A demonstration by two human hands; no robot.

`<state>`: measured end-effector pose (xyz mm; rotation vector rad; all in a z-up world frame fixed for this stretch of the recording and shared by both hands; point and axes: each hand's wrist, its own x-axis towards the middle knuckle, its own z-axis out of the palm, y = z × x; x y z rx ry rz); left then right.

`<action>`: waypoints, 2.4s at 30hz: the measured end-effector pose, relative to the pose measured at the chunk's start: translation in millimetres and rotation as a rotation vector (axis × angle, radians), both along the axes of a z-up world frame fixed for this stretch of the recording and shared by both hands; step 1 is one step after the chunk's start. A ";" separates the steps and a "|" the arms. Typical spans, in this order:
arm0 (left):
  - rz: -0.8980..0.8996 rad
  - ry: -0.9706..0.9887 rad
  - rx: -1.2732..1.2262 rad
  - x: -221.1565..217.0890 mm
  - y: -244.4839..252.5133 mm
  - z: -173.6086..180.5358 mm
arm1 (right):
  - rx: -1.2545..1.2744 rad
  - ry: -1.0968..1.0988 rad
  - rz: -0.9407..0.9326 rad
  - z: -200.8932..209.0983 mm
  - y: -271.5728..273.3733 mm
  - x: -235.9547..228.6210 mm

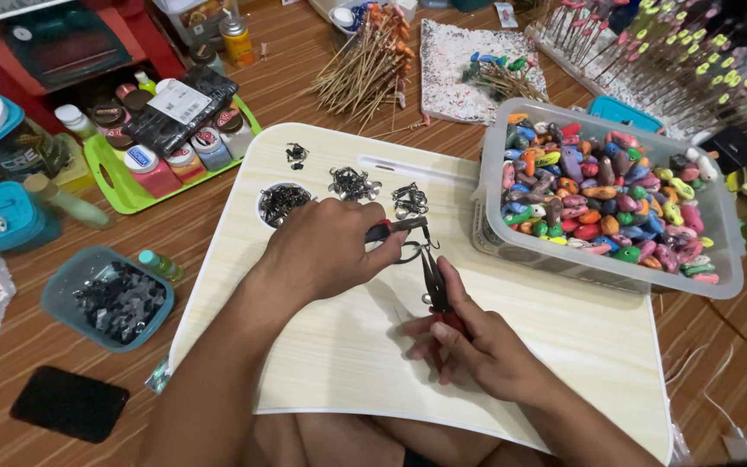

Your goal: Assembling fishing tackle by attaching metal components to wire using pliers and scissors

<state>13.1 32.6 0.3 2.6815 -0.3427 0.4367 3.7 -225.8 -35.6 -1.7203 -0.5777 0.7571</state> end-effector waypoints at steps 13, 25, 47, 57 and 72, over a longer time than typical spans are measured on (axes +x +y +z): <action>-0.027 -0.024 -0.065 -9.1 -22.5 14.9 | 0.121 -0.012 -0.100 -2.5 -6.5 -3.4; -0.018 -0.048 -0.099 -10.2 -39.4 13.3 | 0.294 0.080 -0.162 -0.7 -12.7 -6.9; 0.005 0.024 -0.023 -10.8 -19.6 16.6 | 0.330 -0.083 0.085 -6.5 -34.2 14.1; -0.018 -0.036 0.182 -5.4 -12.8 29.6 | 0.619 0.310 0.254 -1.8 -48.3 20.6; -0.028 -0.052 0.204 -4.3 -12.2 19.4 | 0.623 0.486 0.214 -23.8 -45.9 23.2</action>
